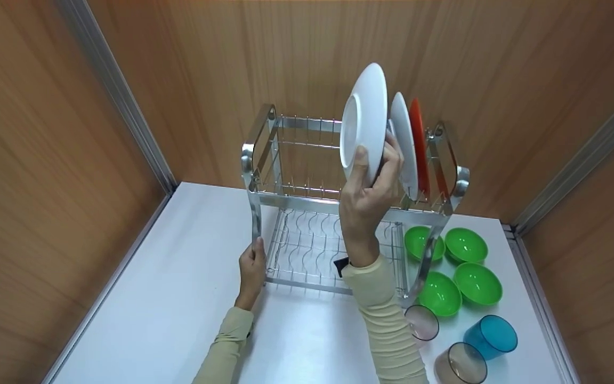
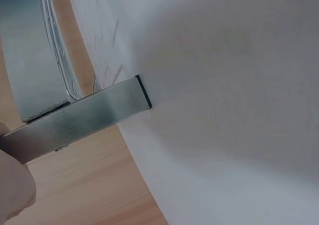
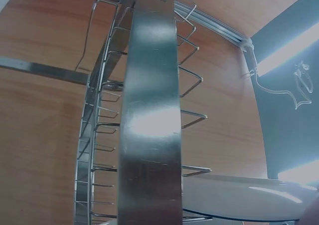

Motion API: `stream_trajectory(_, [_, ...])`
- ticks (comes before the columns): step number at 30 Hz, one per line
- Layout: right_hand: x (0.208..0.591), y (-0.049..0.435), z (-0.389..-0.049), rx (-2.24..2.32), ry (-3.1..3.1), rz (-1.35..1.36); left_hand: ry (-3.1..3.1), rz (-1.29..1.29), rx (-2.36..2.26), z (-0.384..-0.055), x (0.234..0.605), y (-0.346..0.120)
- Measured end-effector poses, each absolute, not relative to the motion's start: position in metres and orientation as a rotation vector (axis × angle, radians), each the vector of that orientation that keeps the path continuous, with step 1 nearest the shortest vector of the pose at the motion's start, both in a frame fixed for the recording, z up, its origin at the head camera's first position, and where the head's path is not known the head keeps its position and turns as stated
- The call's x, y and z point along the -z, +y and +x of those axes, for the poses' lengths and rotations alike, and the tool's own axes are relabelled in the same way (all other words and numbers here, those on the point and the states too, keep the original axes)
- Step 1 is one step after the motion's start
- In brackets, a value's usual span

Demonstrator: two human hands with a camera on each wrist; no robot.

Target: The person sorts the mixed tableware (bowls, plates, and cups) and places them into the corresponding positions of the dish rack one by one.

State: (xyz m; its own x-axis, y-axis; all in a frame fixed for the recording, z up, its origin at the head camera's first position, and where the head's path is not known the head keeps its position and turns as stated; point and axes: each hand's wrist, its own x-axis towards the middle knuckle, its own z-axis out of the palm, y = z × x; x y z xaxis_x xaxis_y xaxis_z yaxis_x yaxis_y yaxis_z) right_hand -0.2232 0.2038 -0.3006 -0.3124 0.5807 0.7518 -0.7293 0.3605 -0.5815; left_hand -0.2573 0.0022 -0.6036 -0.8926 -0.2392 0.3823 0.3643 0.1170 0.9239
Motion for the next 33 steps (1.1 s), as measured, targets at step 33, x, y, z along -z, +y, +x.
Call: stream_trajectory(33, [0.316,0.193,-0.261,-0.852,-1.766,0.049,-1.919,-0.073,1.87,-0.232,0.577,-0.004])
